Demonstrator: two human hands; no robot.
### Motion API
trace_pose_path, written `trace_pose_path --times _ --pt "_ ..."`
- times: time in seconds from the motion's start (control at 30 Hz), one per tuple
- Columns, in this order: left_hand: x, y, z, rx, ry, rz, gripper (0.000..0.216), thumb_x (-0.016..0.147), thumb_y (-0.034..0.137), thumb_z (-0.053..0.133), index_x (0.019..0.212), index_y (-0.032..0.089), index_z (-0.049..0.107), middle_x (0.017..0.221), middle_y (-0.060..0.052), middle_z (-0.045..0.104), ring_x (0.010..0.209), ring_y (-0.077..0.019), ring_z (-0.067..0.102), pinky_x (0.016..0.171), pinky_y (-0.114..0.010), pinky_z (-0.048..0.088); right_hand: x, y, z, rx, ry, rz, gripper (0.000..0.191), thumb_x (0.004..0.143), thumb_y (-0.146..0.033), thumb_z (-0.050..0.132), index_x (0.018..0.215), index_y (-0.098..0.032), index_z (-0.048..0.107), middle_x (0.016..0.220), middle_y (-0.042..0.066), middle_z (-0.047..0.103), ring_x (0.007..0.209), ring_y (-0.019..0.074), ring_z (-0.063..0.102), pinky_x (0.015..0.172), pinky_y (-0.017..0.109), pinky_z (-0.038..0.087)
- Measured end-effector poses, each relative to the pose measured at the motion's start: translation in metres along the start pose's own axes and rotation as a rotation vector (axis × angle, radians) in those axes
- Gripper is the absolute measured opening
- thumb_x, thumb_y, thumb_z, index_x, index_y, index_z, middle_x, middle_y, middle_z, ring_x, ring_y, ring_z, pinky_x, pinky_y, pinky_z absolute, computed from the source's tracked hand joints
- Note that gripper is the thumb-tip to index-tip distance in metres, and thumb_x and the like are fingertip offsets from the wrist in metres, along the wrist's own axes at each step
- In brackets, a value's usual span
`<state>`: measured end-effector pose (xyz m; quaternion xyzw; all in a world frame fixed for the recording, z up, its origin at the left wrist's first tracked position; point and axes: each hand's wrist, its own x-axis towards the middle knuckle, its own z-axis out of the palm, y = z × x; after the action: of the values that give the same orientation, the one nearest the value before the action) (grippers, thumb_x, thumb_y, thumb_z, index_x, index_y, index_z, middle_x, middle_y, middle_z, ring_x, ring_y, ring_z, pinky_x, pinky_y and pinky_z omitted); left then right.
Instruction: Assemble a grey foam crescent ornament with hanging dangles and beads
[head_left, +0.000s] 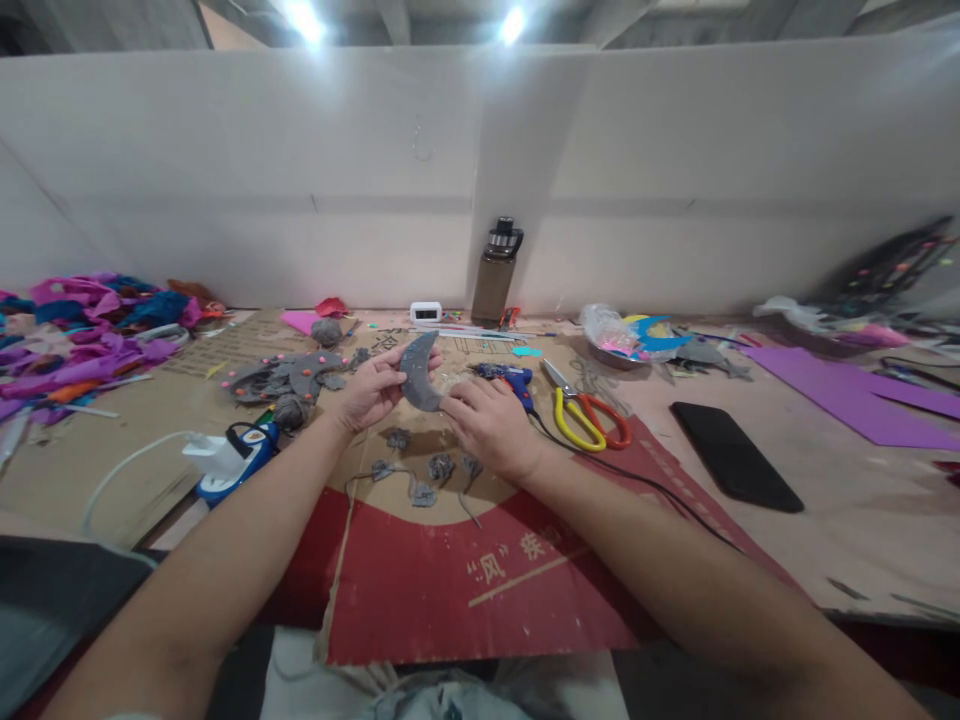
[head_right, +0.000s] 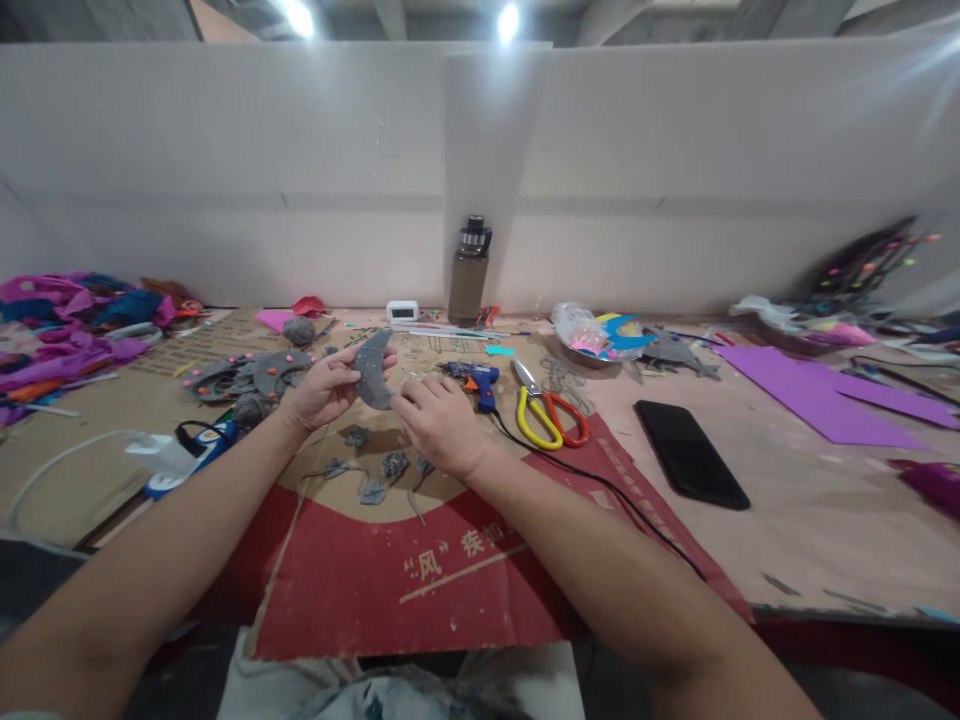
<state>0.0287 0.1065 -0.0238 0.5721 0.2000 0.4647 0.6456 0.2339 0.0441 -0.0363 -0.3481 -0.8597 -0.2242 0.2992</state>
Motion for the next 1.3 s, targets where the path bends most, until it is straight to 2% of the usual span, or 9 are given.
trace_pose_path --times 0.27,0.47,0.67,0.87,1.07,1.17,1.3 --pt "0.0 -0.001 -0.003 -0.025 0.026 -0.01 0.065 0.068 0.013 0.064 0.131 0.017 0.052 0.126 -0.015 0.062 0.122 -0.0294 0.053 0.1 -0.042 0.046 -0.002 0.002 0.01 0.182 0.039 0.075 0.018 0.091 -0.015 0.045 0.097 -0.019 0.062 0.095 0.009 0.064 0.089 0.02 0.055 0.076 0.033 0.042" --pt "0.001 -0.002 -0.006 -0.06 0.039 -0.02 0.073 0.067 0.01 0.063 0.137 0.02 0.047 0.13 -0.014 0.059 0.122 -0.0289 0.054 0.1 -0.04 0.046 -0.002 0.003 0.012 0.18 0.051 0.075 0.017 0.091 -0.016 0.045 0.095 -0.018 0.062 0.094 0.009 0.063 0.087 0.0203 0.056 0.076 0.033 0.045" --pt "-0.003 0.004 -0.001 -0.099 0.066 -0.038 0.069 0.076 0.016 0.058 0.142 0.018 0.041 0.131 -0.014 0.059 0.124 -0.0288 0.052 0.103 -0.042 0.042 -0.002 0.003 0.012 0.237 0.06 0.129 0.018 0.092 -0.017 0.044 0.096 -0.016 0.062 0.097 0.009 0.063 0.09 0.0192 0.056 0.079 0.032 0.044" --pt "-0.003 0.003 0.0 -0.12 0.07 -0.036 0.069 0.074 0.009 0.055 0.141 0.015 0.042 0.132 -0.015 0.058 0.124 -0.0286 0.052 0.105 -0.044 0.04 -0.002 0.003 0.007 0.105 0.008 0.061 0.015 0.089 -0.018 0.049 0.096 -0.017 0.062 0.096 0.008 0.065 0.089 0.0208 0.055 0.074 0.033 0.04" --pt "-0.003 0.005 0.0 -0.135 0.045 -0.049 0.071 0.07 0.006 0.056 0.139 0.017 0.044 0.13 -0.013 0.059 0.117 -0.0267 0.057 0.101 -0.041 0.043 -0.002 0.002 0.007 0.172 0.007 0.106 0.015 0.09 -0.019 0.049 0.096 -0.018 0.062 0.097 0.008 0.065 0.09 0.0203 0.056 0.076 0.033 0.04" --pt "-0.004 0.006 0.002 -0.134 0.049 -0.058 0.063 0.074 0.011 0.057 0.135 0.018 0.048 0.124 -0.012 0.063 0.108 -0.0244 0.062 0.094 -0.038 0.047 -0.002 0.001 0.011 0.384 0.042 0.222 0.013 0.088 -0.018 0.049 0.092 -0.018 0.061 0.094 0.007 0.064 0.087 0.0181 0.057 0.077 0.031 0.042" --pt "0.0 0.001 -0.003 -0.076 0.134 -0.103 0.041 0.081 0.029 0.06 0.12 0.018 0.057 0.104 -0.009 0.069 0.087 -0.0179 0.067 0.078 -0.031 0.052 0.001 0.002 0.02 0.84 0.099 0.582 0.004 0.081 -0.023 0.056 0.084 -0.019 0.057 0.078 0.001 0.06 0.069 0.0135 0.054 0.065 0.027 0.044"
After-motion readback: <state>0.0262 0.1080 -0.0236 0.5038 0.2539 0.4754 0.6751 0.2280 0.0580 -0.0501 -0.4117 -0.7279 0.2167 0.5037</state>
